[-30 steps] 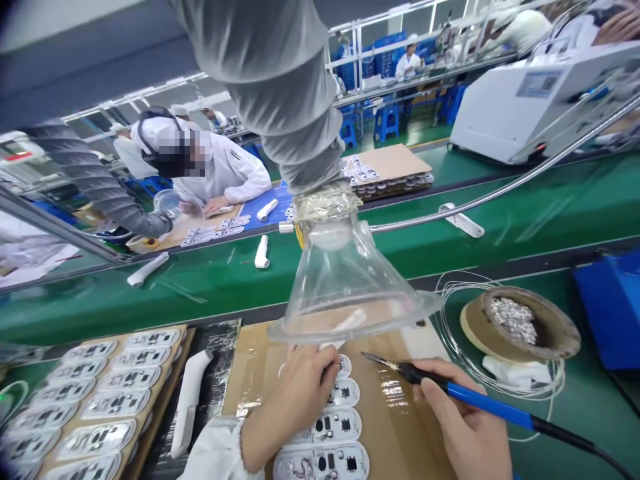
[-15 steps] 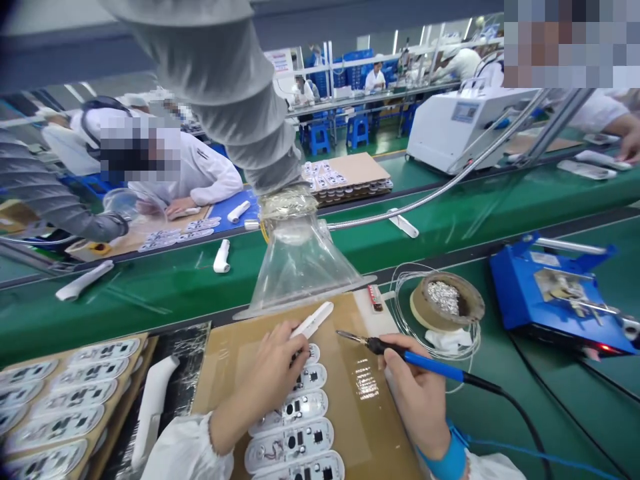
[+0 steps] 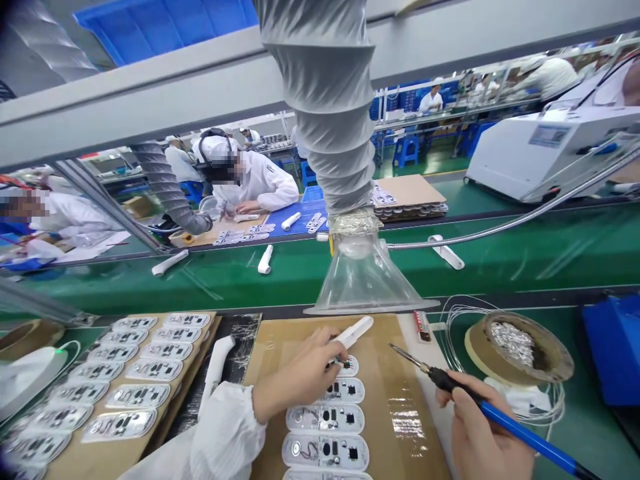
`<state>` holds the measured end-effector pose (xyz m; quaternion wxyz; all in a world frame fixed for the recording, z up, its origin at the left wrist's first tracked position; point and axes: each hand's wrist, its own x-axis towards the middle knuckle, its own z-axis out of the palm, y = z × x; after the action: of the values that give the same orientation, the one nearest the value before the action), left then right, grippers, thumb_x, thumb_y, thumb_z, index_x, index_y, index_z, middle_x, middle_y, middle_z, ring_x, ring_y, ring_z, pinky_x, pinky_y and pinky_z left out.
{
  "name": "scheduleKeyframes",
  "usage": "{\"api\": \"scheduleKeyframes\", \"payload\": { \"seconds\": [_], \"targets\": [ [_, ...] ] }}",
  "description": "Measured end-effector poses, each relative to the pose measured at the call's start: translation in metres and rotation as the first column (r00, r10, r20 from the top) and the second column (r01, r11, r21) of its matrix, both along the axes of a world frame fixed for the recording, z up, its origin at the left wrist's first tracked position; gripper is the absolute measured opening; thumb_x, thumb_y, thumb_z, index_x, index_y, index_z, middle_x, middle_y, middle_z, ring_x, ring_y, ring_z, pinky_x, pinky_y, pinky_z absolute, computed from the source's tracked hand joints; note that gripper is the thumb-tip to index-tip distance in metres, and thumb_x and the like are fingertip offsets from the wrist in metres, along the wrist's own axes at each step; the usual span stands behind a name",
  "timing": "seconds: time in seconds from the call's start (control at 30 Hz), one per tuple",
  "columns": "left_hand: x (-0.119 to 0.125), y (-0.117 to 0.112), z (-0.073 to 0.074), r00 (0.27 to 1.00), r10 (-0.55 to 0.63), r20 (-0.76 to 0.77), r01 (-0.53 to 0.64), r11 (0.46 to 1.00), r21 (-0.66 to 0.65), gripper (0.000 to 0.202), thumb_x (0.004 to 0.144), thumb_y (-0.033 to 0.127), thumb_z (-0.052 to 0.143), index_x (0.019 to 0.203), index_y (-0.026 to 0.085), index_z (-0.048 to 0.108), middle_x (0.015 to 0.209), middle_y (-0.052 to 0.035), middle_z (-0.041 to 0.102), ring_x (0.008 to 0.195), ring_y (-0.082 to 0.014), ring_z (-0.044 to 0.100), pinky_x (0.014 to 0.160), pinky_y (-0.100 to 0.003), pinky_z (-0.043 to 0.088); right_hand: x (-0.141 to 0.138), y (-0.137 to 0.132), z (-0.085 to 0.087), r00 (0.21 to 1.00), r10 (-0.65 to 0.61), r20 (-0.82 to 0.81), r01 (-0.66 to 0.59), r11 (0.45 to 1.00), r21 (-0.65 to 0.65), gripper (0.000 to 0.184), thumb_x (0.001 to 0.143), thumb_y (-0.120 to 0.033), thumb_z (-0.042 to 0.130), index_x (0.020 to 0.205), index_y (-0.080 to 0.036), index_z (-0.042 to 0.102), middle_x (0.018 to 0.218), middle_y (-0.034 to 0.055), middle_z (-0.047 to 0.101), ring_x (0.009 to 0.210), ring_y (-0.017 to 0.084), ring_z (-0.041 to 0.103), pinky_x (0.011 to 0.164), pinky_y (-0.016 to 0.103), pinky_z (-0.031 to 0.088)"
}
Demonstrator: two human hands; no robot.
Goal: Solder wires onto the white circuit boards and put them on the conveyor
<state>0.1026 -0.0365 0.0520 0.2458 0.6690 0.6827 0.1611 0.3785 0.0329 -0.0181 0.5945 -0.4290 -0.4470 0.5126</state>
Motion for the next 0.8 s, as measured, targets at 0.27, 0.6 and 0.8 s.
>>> {"api": "scheduleKeyframes", "payload": {
  "seconds": [0.27,0.6,0.8],
  "targets": [
    [-0.014,-0.002,0.008,0.999,0.03,0.036,-0.028,0.998,-0.056,0.042,0.092,0.006,0.044,0.119,0.026,0.069,0.138,-0.0081,0.061,0.12,-0.025,0.066,0.105,-0.043,0.055,-0.006,0.001,0.005,0.998,0.004,-0.057,0.001,0.996,0.09,0.016,0.091,-0.035,0.079,0.1,-0.021,0.078,0.077,0.0042,0.07,0.07,0.021,0.063,0.072,0.039,0.049],
    [-0.139,0.058,0.019,0.936,0.33,0.125,-0.351,0.911,0.217,0.04,0.085,0.031,0.066,0.123,0.02,0.072,0.129,-0.0137,0.07,0.119,-0.0314,0.07,0.105,-0.049,0.059,-0.009,-0.003,0.007,0.998,-0.058,-0.02,0.059,0.995,0.076,0.016,0.095,-0.037,0.076,0.1,-0.022,0.078,0.077,0.0045,0.069,0.069,0.022,0.065,0.068,0.038,0.054],
    [-0.161,0.08,0.028,0.905,0.413,0.099,-0.425,0.876,0.23,0.042,0.09,0.03,0.062,0.13,0.018,0.07,0.141,-0.0157,0.064,0.13,-0.0297,0.065,0.106,-0.045,0.058,-0.001,-0.007,0.005,0.999,-0.044,0.01,0.044,0.999,-0.013,0.021,0.09,-0.041,0.08,0.1,-0.023,0.079,0.079,0.0066,0.071,0.072,0.024,0.066,0.065,0.037,0.054]
  ]
}}
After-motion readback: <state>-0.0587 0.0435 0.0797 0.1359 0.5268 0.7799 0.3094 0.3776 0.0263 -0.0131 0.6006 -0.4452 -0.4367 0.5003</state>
